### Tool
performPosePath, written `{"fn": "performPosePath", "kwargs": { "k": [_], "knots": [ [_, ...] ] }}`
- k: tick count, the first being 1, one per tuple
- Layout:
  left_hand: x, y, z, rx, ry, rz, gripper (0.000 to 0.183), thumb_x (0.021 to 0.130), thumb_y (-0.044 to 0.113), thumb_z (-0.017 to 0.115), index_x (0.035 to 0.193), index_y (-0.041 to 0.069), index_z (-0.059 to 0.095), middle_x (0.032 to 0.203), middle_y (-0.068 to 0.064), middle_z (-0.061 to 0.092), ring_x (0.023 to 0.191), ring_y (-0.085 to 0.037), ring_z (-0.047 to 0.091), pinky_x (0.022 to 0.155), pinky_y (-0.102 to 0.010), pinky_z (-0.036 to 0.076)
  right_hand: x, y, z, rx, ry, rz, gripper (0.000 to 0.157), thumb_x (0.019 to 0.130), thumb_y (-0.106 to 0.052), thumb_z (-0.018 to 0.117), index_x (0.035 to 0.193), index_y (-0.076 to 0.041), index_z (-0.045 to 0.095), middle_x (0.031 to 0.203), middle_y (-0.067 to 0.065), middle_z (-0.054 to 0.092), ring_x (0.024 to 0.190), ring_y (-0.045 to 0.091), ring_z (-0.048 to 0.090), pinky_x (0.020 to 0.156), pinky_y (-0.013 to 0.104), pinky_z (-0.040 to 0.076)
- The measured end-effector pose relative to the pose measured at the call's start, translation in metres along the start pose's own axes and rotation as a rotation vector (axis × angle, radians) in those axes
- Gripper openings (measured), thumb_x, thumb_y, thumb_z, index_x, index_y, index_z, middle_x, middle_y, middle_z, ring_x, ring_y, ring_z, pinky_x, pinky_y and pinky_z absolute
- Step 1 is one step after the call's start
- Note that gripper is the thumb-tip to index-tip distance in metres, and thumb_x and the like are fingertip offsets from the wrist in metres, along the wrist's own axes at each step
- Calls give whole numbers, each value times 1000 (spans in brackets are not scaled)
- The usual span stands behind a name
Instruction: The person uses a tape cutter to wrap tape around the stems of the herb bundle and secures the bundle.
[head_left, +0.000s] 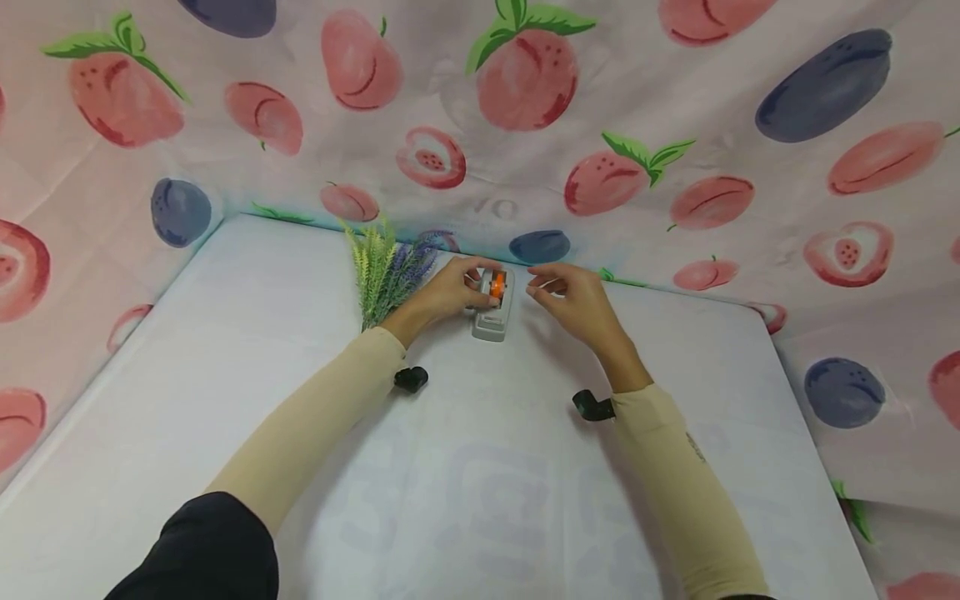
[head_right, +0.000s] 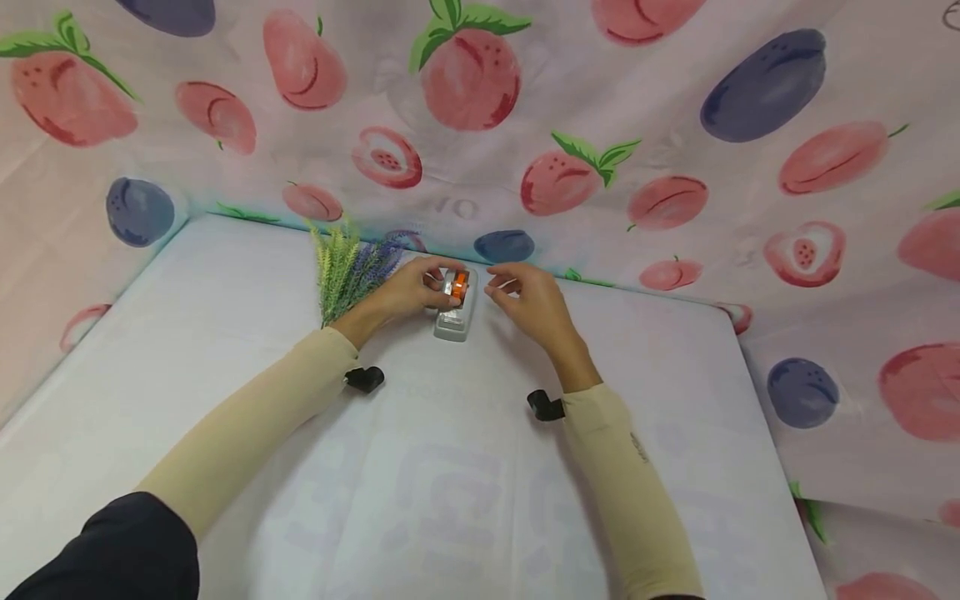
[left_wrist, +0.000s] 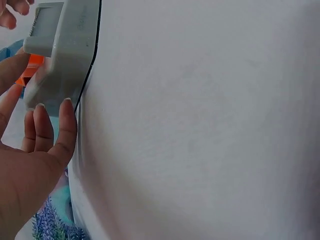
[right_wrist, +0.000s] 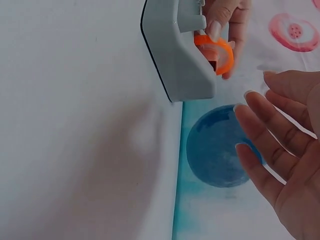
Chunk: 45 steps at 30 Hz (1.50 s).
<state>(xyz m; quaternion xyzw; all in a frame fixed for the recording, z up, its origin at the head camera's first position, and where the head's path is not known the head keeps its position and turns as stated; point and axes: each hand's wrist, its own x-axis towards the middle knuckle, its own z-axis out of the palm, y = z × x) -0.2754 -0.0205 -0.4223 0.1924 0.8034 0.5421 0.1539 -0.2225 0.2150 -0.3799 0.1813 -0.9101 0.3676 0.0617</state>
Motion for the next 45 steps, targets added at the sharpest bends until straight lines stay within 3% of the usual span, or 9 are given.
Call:
{"fn": "performPosePath", "kwargs": {
  "k": [8, 17, 28, 36, 45],
  "knots": [
    [0, 1, 0, -24, -19, -16, 52, 87, 10, 81, 136, 16, 65, 118, -17, 58, 102, -26, 49, 79, -36, 45, 11, -2, 9, 42, -56, 25, 33, 96, -18, 73, 126, -5, 70, 111, 13, 73, 97, 29, 72, 88, 45, 57],
    [-2, 2, 0, 14, -30, -21, 54, 88, 16, 81, 139, 17, 63, 118, -19, 60, 98, -25, 50, 74, -33, 43, 21, 0, 16, 85, -104, 20, 24, 96, -17, 72, 120, -10, 74, 118, 7, 71, 101, 27, 70, 89, 44, 57],
    [-3, 2, 0, -5, -28, -26, 53, 88, 14, 81, 138, 17, 64, 116, -17, 58, 98, -24, 47, 74, -34, 41, 36, -4, 25, 48, -186, -28, 25, 95, -14, 73, 120, -10, 76, 102, 8, 62, 96, 24, 64, 84, 39, 53],
    [-2, 1, 1, -24, -21, -9, 52, 88, 11, 80, 137, 13, 64, 110, -15, 57, 95, -23, 45, 71, -33, 41, 40, -7, 31, 17, -201, -8, 14, 94, -13, 74, 106, -7, 77, 93, 7, 57, 85, 22, 55, 71, 33, 45],
    [-2, 1, 0, -11, -16, -3, 52, 88, 12, 80, 137, 13, 63, 109, -13, 59, 95, -23, 45, 70, -33, 42, 42, -9, 33, 27, -197, -1, 6, 94, -13, 74, 96, -7, 76, 91, 7, 56, 82, 21, 55, 70, 32, 46]
  ]
}}
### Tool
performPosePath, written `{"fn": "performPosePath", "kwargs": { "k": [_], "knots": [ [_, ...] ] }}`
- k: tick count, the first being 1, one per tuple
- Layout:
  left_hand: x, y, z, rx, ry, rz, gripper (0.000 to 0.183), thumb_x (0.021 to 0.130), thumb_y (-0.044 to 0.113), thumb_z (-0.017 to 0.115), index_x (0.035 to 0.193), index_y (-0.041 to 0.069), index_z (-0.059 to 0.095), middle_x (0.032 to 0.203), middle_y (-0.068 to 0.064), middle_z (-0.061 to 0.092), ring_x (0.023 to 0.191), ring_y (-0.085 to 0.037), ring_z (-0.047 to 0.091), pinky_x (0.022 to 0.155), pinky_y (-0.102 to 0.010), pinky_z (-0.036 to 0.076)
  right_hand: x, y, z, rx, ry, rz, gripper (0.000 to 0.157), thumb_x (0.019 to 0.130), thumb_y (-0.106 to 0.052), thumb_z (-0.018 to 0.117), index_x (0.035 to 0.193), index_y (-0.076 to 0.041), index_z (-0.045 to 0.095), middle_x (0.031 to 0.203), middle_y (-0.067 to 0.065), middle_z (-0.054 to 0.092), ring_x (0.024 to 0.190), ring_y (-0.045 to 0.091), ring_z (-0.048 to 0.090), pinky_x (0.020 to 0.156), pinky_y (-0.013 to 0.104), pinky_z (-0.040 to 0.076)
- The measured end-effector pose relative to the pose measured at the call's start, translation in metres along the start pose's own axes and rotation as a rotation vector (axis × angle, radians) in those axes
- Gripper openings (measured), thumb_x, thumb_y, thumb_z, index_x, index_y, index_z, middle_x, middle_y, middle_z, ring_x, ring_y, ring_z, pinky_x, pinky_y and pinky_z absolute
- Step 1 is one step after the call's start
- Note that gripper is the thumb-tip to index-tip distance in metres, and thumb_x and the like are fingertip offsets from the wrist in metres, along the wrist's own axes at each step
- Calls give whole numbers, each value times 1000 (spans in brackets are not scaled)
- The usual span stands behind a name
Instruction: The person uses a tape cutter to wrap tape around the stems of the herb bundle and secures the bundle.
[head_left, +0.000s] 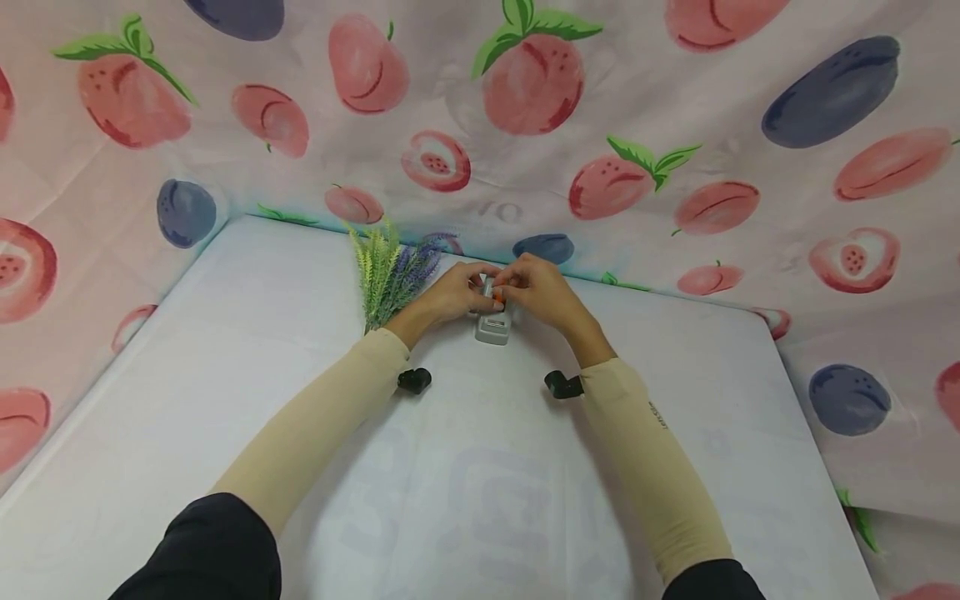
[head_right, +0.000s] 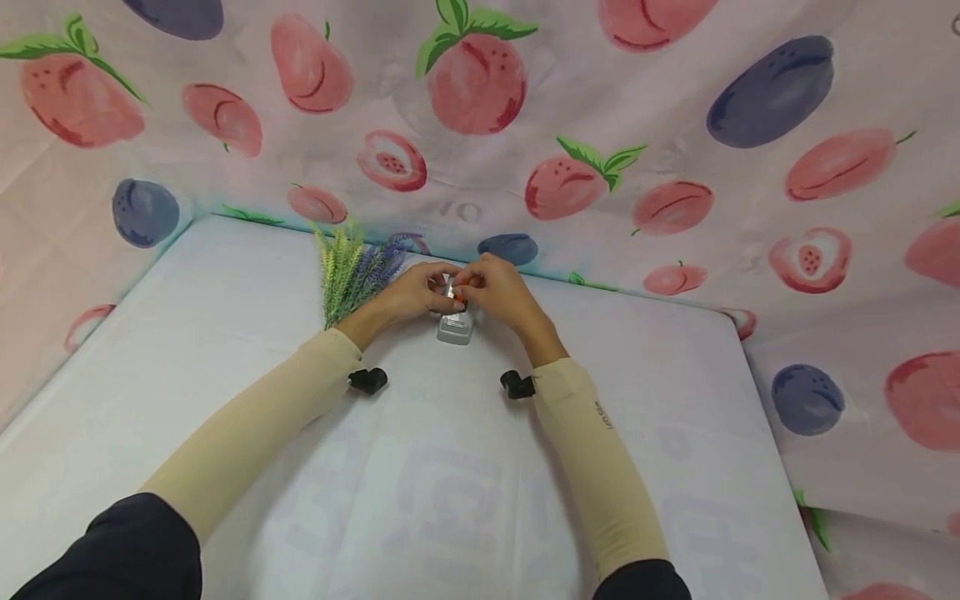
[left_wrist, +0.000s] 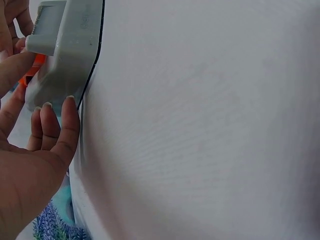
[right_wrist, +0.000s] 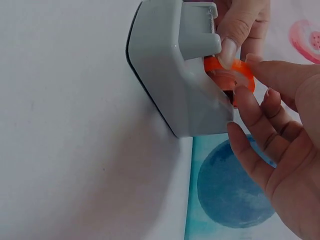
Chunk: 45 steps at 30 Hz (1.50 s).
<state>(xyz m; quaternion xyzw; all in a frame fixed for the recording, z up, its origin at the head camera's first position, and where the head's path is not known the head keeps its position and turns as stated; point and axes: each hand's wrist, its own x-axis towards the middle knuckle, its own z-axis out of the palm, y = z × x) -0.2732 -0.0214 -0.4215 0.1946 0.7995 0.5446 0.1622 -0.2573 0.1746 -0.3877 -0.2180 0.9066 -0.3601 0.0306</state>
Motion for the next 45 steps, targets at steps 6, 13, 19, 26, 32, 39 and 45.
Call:
{"fn": "performPosePath", "kwargs": {
  "k": [6, 13, 19, 26, 32, 39, 45],
  "knots": [
    [-1, 1, -1, 11, -9, 15, 49, 89, 14, 79, 136, 15, 64, 110, -16, 59, 91, -23, 44, 70, -32, 39, -4, -3, -1, -3, 16, 10, 8, 97, -14, 71, 96, -8, 75, 93, 7, 57, 83, 21, 55, 70, 32, 47],
    [-5, 4, -3, 38, -25, 12, 51, 91, 17, 78, 140, 15, 61, 101, -15, 60, 79, -22, 48, 65, -31, 43, -15, -7, 0, -31, 43, 4, 9, 96, -13, 71, 95, -6, 77, 89, 7, 56, 81, 21, 51, 69, 31, 44],
    [-2, 0, -2, 121, -28, 86, 56, 90, 26, 79, 141, 12, 60, 84, -12, 59, 69, -18, 44, 61, -29, 37, -28, -11, 3, -33, 63, -22, 10, 93, -15, 76, 92, -5, 76, 86, 7, 55, 80, 21, 50, 69, 32, 43],
    [-4, 1, -5, 168, -43, 46, 57, 91, 22, 79, 143, 17, 59, 90, -13, 60, 75, -21, 47, 65, -31, 38, -37, -8, 7, 72, 91, -59, 8, 93, -8, 74, 100, -5, 77, 106, 5, 66, 98, 20, 62, 86, 36, 55],
    [-4, 7, -12, 149, -98, -32, 57, 92, 10, 68, 146, 21, 56, 104, -15, 61, 83, -23, 49, 72, -34, 43, -42, 0, 7, 165, 85, -34, 19, 94, -6, 72, 112, -8, 77, 113, 6, 73, 88, 31, 72, 76, 32, 55],
    [-6, 11, -9, 43, -92, -41, 41, 105, 24, 51, 145, 16, 57, 122, -12, 63, 103, -31, 60, 89, -45, 51, -47, 4, 6, 180, 65, -18, 26, 99, -9, 67, 123, -11, 75, 113, 6, 75, 81, 36, 71, 64, 25, 47],
    [-6, 8, -3, 140, -66, 35, 46, 102, 30, 64, 145, 15, 57, 83, -15, 62, 65, -19, 48, 62, -31, 40, -49, 8, 7, 208, 77, -62, 52, 99, -12, 66, 149, -19, 53, 102, 16, 77, 79, 38, 72, 67, 27, 49]
  ]
}}
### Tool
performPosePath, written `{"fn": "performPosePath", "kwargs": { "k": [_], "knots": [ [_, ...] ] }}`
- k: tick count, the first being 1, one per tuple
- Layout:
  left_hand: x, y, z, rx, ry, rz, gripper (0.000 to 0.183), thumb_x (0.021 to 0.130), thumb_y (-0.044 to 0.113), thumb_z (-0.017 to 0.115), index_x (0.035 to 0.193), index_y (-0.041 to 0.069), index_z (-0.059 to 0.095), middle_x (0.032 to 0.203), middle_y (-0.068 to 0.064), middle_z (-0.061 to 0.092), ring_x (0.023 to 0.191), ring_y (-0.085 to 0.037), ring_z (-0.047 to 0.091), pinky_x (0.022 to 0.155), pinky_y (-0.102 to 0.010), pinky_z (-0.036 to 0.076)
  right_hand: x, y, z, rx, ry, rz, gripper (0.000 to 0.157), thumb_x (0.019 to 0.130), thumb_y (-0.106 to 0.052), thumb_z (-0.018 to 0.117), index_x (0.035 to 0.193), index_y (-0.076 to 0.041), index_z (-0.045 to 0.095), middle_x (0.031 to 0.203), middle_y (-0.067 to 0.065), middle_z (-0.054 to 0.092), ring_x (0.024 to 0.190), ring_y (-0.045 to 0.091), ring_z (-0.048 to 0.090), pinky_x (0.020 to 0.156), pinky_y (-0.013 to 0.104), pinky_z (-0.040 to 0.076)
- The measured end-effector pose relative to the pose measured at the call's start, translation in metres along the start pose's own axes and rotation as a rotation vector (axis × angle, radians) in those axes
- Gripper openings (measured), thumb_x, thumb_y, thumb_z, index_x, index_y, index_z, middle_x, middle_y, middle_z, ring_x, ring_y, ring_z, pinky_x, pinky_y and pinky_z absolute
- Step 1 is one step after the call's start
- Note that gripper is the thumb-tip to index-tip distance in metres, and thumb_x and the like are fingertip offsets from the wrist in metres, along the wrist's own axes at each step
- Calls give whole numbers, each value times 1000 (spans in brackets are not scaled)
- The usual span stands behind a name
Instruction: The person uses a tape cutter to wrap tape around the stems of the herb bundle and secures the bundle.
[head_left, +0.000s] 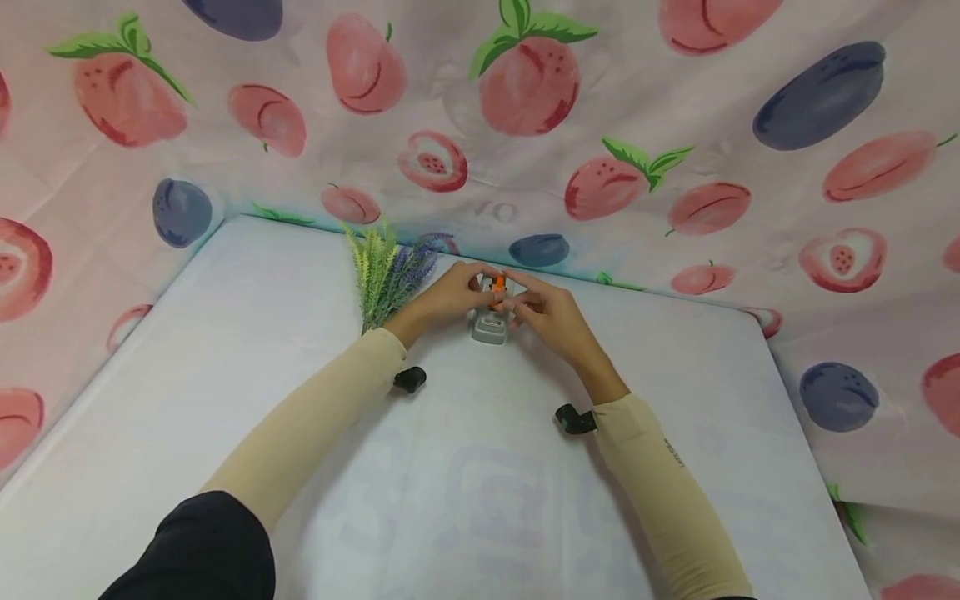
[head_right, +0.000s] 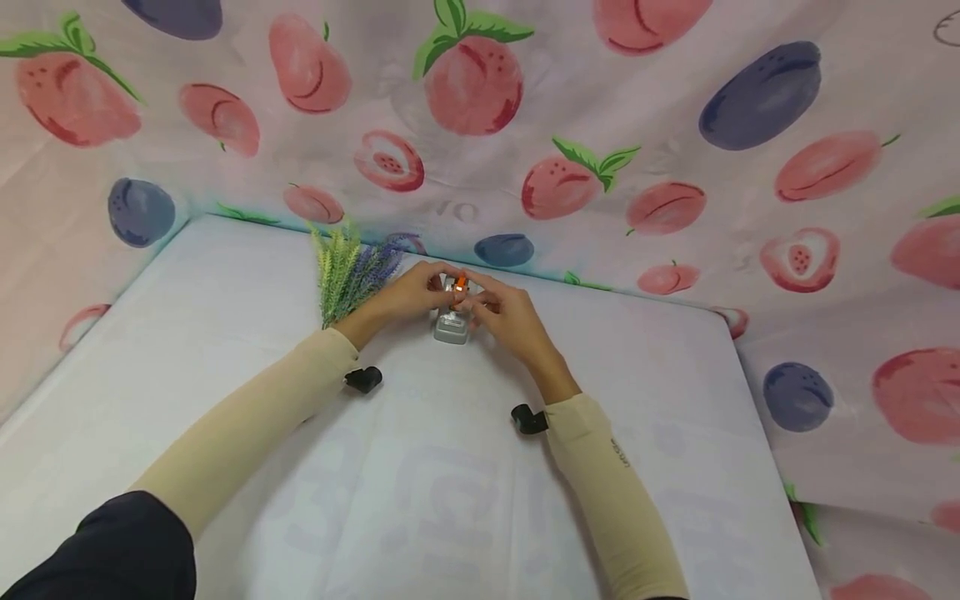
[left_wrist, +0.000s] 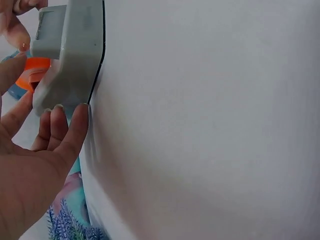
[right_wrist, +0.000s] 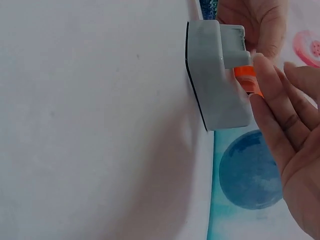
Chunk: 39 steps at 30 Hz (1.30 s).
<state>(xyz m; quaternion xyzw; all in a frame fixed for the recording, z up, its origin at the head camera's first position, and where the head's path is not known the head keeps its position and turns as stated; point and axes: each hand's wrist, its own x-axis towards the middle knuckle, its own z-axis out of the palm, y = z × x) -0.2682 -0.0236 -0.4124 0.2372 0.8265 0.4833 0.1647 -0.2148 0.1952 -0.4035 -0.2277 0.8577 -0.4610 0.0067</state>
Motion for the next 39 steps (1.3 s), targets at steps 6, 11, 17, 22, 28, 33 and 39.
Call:
{"fn": "performPosePath", "kwargs": {
  "k": [6, 11, 17, 22, 28, 33, 39],
  "knots": [
    [-1, -1, 1, -26, 11, -11, 47, 100, 28, 67, 144, 15, 57, 79, -14, 56, 62, -16, 41, 60, -30, 36, 5, 1, 4, -43, 33, 40, 51, 100, -12, 65, 150, -15, 52, 93, 12, 78, 77, 31, 74, 54, 26, 40],
    [-1, -4, 2, -47, 5, -19, 48, 99, 29, 68, 144, 17, 57, 85, -14, 57, 66, -18, 42, 62, -31, 36, 9, 2, 9, -37, 89, 119, 45, 101, -12, 63, 145, -9, 56, 83, 13, 77, 72, 33, 73, 43, 26, 29],
    [0, -4, 2, -33, 15, -16, 50, 98, 32, 70, 143, 17, 57, 90, -15, 60, 68, -19, 44, 62, -32, 38, 12, -1, 11, -18, 106, 115, 46, 97, -16, 71, 140, -7, 60, 82, 10, 76, 71, 32, 69, 56, 28, 45],
    [0, -3, 2, -23, 17, -17, 47, 98, 30, 70, 142, 17, 58, 96, -16, 61, 73, -21, 48, 65, -32, 39, 12, -1, 11, -45, 105, 86, 51, 90, -24, 79, 136, -8, 63, 85, 4, 77, 76, 16, 70, 67, 29, 50],
    [-1, -3, 1, -19, 19, -11, 43, 99, 24, 67, 141, 16, 60, 98, -16, 61, 75, -21, 48, 65, -32, 39, 10, -1, 11, -13, 106, 68, 49, 89, -14, 79, 134, -5, 64, 92, 6, 78, 85, 18, 74, 72, 25, 55],
    [0, -3, 1, -26, 21, -14, 43, 99, 24, 67, 140, 17, 60, 93, -14, 61, 71, -20, 47, 64, -31, 39, 10, -3, 13, 7, 112, 77, 47, 89, -8, 78, 133, -4, 65, 96, 9, 77, 86, 21, 74, 74, 25, 57],
    [1, -5, 2, -60, 15, -14, 47, 98, 28, 70, 142, 16, 59, 90, -14, 62, 68, -18, 45, 62, -31, 38, 8, -9, 12, -36, 75, 160, 40, 89, -5, 78, 128, -4, 67, 117, 10, 67, 90, 23, 73, 76, 31, 58]
  ]
}}
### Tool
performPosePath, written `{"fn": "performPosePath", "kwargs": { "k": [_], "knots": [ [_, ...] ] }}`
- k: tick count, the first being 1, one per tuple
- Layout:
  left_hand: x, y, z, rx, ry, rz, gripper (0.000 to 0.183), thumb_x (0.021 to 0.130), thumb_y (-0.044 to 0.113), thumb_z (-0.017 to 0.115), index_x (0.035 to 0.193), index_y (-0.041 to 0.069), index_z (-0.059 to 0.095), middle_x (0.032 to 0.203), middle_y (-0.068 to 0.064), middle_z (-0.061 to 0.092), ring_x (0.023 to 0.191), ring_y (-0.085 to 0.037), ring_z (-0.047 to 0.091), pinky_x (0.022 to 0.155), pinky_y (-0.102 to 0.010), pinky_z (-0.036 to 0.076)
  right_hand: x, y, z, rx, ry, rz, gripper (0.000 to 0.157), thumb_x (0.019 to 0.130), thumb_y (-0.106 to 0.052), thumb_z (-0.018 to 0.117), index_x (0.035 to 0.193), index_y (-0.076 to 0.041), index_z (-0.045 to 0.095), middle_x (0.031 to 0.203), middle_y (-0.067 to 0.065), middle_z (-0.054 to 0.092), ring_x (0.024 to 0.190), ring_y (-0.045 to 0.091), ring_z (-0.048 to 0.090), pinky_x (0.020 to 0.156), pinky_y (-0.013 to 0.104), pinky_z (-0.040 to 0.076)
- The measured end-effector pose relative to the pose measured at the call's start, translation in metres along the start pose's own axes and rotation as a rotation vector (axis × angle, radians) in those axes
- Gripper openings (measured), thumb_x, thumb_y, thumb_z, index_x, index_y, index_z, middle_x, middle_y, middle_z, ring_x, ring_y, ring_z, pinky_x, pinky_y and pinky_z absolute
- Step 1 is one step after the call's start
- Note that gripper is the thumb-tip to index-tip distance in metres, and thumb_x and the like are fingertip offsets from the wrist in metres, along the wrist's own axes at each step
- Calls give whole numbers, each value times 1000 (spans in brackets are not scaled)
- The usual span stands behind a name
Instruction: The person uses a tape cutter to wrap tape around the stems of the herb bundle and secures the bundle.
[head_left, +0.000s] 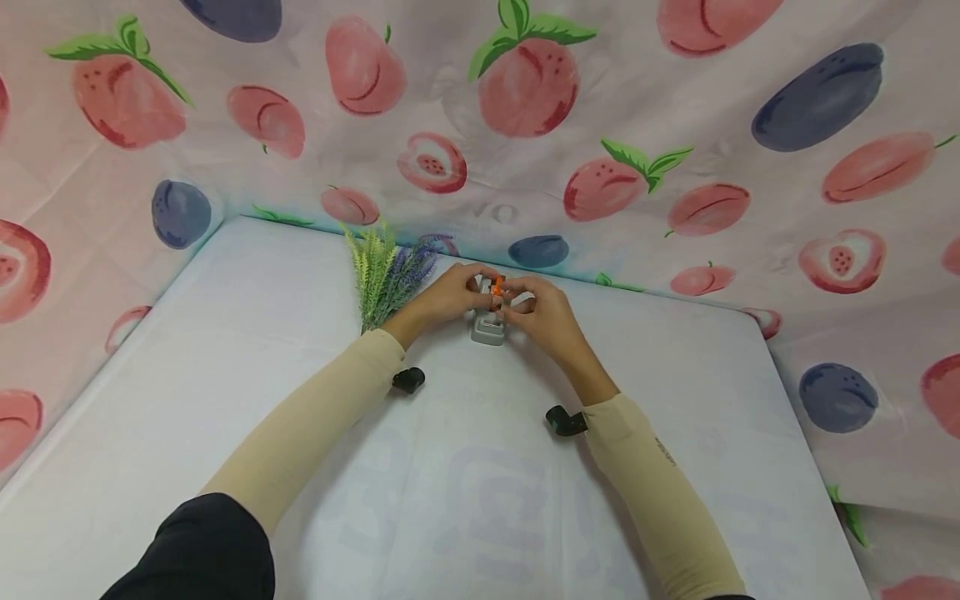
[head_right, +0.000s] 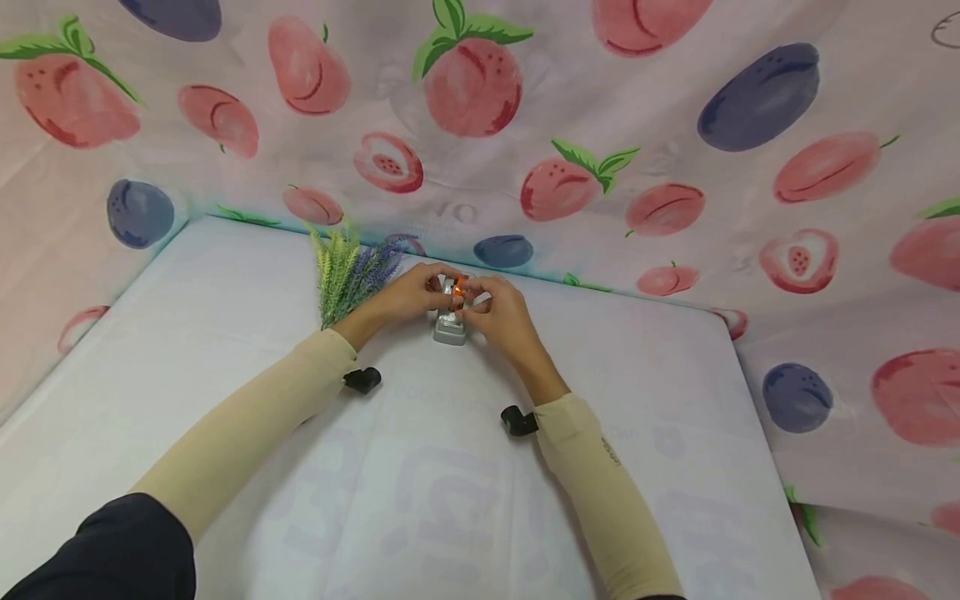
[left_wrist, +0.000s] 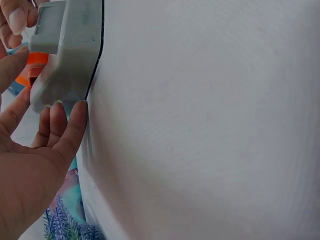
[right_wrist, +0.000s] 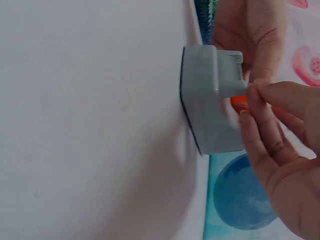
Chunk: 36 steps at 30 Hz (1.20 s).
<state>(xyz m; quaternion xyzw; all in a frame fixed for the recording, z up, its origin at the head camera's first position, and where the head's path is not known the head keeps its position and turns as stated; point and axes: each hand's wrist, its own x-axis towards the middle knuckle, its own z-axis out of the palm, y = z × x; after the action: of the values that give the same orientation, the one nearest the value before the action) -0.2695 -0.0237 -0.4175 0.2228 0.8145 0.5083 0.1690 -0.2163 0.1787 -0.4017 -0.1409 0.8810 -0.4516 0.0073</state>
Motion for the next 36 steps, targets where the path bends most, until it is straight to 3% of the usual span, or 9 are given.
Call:
{"fn": "performPosePath", "kwargs": {
  "k": [3, 8, 14, 20, 24, 28, 36],
  "knots": [
    [-1, 0, 0, 1, 2, -6, 47, 98, 29, 70, 142, 16, 59, 89, -16, 62, 67, -18, 44, 62, -31, 38, 0, -3, -2, -14, -12, 47, 28, 90, -9, 78, 116, -6, 70, 118, 7, 66, 91, 22, 72, 77, 34, 58],
    [0, 0, 0, 9, 0, -12, 46, 99, 27, 68, 143, 16, 58, 90, -20, 63, 64, -17, 43, 61, -30, 38, 1, -7, -4, 30, -38, 129, 15, 90, -12, 79, 102, -7, 73, 102, 8, 73, 88, 21, 69, 76, 31, 56],
    [0, 0, -1, 19, 8, -16, 45, 99, 27, 67, 142, 16, 59, 84, -16, 61, 62, -16, 42, 60, -29, 37, 3, -7, -8, 138, -108, 201, 17, 92, -10, 75, 107, -1, 74, 103, 14, 75, 94, 20, 70, 86, 30, 56],
    [0, 1, -1, 33, 3, -14, 46, 99, 28, 67, 143, 17, 58, 83, -11, 59, 64, -16, 42, 61, -29, 36, 1, -6, -9, 184, -127, 260, 21, 94, -16, 74, 109, -2, 76, 102, 12, 77, 96, 26, 69, 91, 42, 53],
    [0, 1, 0, 34, -2, -16, 46, 100, 29, 67, 143, 17, 58, 87, -15, 60, 65, -16, 43, 61, -30, 36, -1, -4, -8, 170, -117, 267, 23, 94, -21, 75, 110, -5, 78, 96, 9, 78, 94, 31, 69, 80, 45, 49],
    [-1, 2, 0, 35, -1, -22, 46, 100, 29, 66, 143, 17, 58, 90, -18, 61, 65, -16, 43, 61, -30, 36, -4, -5, -6, 174, -99, 251, 25, 93, -23, 76, 110, -6, 79, 94, 9, 78, 86, 25, 70, 76, 44, 52],
    [0, 3, 0, 24, 10, -37, 46, 99, 35, 67, 142, 18, 60, 93, -18, 63, 67, -18, 45, 61, -31, 38, -12, -6, -3, 274, -103, 234, 24, 94, -13, 74, 112, 2, 76, 102, 16, 76, 84, 18, 72, 86, 46, 59]
  ]
}}
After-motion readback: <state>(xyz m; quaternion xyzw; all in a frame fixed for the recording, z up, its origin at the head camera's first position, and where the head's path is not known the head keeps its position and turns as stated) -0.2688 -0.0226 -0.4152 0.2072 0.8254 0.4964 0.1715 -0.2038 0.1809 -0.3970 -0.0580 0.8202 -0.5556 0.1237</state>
